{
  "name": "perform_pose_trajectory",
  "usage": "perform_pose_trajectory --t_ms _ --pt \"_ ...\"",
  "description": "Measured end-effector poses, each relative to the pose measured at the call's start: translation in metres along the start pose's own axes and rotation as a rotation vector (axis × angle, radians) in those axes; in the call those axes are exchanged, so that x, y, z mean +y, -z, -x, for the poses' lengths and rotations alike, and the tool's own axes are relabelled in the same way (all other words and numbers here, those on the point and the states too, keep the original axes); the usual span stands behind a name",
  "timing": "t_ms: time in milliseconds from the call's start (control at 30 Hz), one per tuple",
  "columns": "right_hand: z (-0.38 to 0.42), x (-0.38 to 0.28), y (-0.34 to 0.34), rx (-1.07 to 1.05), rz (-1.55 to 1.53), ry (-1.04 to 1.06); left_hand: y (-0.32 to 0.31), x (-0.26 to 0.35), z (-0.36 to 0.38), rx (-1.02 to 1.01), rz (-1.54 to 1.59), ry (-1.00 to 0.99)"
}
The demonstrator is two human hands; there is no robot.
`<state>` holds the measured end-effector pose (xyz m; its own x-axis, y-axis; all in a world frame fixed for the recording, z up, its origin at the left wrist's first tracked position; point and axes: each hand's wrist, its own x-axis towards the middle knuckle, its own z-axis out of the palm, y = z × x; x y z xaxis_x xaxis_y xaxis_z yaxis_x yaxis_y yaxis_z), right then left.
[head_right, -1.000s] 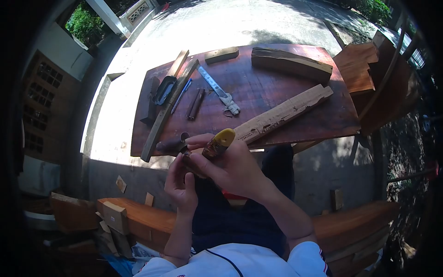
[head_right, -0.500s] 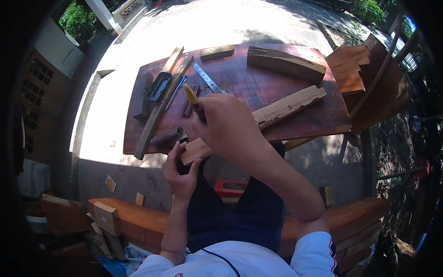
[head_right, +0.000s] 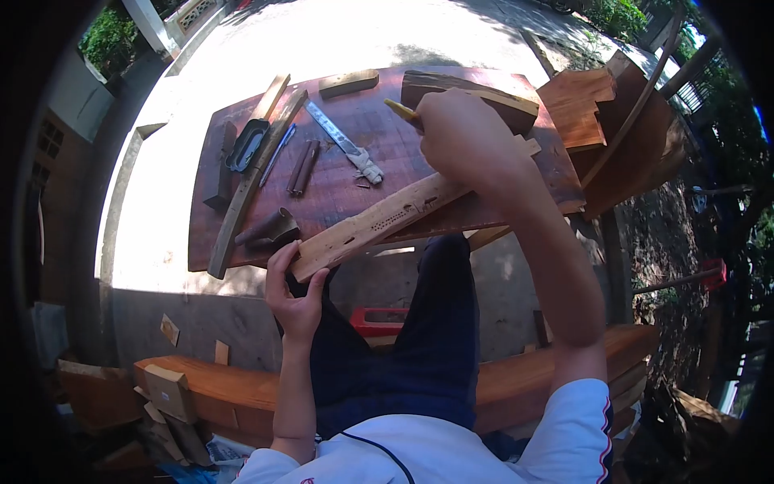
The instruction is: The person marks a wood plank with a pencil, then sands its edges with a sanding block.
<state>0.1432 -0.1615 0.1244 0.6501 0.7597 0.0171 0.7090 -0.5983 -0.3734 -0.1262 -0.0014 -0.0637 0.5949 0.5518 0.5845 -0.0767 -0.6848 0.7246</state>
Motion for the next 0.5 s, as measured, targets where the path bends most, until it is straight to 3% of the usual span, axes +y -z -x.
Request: perform_pose_trajectory --t_ms 67,100,200,233,367,467,500 --pt "0.002 0.02 0.01 0.095 0.04 -0.075 0.0 -0.002 0.0 -0.005 0.011 -0.014" --pt "-0.002 0.033 0.017 -0.025 -0.189 -0.068 -0.001 -0.004 0.001 -0.005 0.016 -0.017" --pt "-0.002 0.07 0.022 0.162 -0.093 0.002 -0.001 -0.005 0.003 -0.026 0.061 0.016" --pt "-0.005 0.079 0.031 0.112 0.047 -0.171 0.0 -0.005 0.003 -0.03 0.064 0.019" --pt "0.002 0.109 0.041 0.114 -0.34 -0.136 -0.001 -0.006 0.003 -0.03 0.081 0.027" --pt "-0.003 0.132 0.049 0.135 0.192 -0.31 0.0 -0.005 0.003 -0.03 0.088 0.026" --pt "-0.001 0.13 0.05 0.146 -0.017 -0.279 0.001 -0.005 0.002 -0.032 0.084 0.022"
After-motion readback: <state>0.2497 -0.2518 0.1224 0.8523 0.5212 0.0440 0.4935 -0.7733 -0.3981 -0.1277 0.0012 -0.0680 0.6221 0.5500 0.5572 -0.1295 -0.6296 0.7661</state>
